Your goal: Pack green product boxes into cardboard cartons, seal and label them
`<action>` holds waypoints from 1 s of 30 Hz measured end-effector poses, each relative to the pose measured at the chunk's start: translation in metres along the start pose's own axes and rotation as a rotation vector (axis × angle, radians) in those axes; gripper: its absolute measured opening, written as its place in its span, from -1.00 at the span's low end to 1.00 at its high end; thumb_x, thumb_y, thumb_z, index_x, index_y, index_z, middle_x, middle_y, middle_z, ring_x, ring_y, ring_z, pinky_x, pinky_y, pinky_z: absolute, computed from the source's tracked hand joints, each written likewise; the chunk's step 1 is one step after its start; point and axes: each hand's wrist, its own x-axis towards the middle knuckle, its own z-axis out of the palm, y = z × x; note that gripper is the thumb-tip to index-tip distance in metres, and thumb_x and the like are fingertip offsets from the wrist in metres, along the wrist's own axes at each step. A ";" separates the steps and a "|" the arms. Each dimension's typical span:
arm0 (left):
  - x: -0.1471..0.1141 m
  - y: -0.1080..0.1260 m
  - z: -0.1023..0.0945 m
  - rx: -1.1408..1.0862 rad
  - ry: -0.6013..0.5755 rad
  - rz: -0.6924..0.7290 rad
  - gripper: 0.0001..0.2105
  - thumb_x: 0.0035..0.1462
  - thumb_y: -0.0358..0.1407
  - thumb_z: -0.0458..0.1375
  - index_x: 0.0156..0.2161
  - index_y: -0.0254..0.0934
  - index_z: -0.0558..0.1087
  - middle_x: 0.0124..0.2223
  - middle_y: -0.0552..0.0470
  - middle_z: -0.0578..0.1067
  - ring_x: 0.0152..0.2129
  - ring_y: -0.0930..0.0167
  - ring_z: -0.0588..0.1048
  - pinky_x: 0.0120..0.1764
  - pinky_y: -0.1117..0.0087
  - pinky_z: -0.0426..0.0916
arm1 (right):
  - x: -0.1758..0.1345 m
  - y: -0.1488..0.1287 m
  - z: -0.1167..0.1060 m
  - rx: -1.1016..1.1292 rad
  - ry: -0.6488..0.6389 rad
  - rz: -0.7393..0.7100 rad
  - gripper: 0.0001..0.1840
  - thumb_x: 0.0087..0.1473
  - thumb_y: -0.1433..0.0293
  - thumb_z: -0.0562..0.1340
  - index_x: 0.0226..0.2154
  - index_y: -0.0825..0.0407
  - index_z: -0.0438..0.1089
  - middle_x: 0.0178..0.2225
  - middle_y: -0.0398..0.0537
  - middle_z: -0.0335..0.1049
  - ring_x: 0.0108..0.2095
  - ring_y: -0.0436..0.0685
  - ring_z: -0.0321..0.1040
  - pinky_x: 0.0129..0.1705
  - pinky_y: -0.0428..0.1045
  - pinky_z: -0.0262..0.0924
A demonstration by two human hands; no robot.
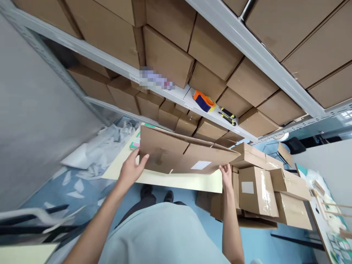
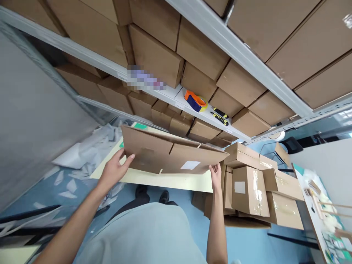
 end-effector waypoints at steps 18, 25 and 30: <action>0.037 0.047 -0.015 -0.386 -0.312 -0.112 -0.44 0.33 0.16 0.14 0.18 -0.22 0.49 0.34 -0.30 0.54 0.27 0.08 0.58 0.29 0.02 0.54 | -0.096 -0.058 0.069 -0.209 0.106 0.174 -0.40 0.38 -0.10 0.14 -0.08 0.01 0.67 0.02 0.09 0.67 0.14 0.34 0.55 0.28 0.21 0.47; 0.026 0.074 -0.060 -0.027 -0.541 0.011 -0.18 0.16 0.26 0.26 0.40 -0.16 0.43 0.21 -0.17 0.55 -0.08 0.12 0.71 0.02 0.10 0.66 | -0.077 -0.106 0.061 -0.593 -0.014 0.113 -0.43 0.21 -0.17 0.39 -0.18 0.01 0.63 -0.30 -0.04 0.58 -0.29 0.20 0.44 -0.20 0.03 0.38; 0.014 0.083 -0.066 0.071 -0.456 0.042 -0.35 0.25 0.05 0.14 0.37 -0.13 0.45 0.12 -0.09 0.59 -0.28 0.25 0.70 -0.18 0.24 0.63 | -0.062 -0.110 0.068 -0.771 -0.033 -0.011 -0.56 0.34 -0.02 0.25 -0.39 -0.06 0.49 -0.41 -0.08 0.48 -0.44 0.14 0.32 -0.32 0.01 0.21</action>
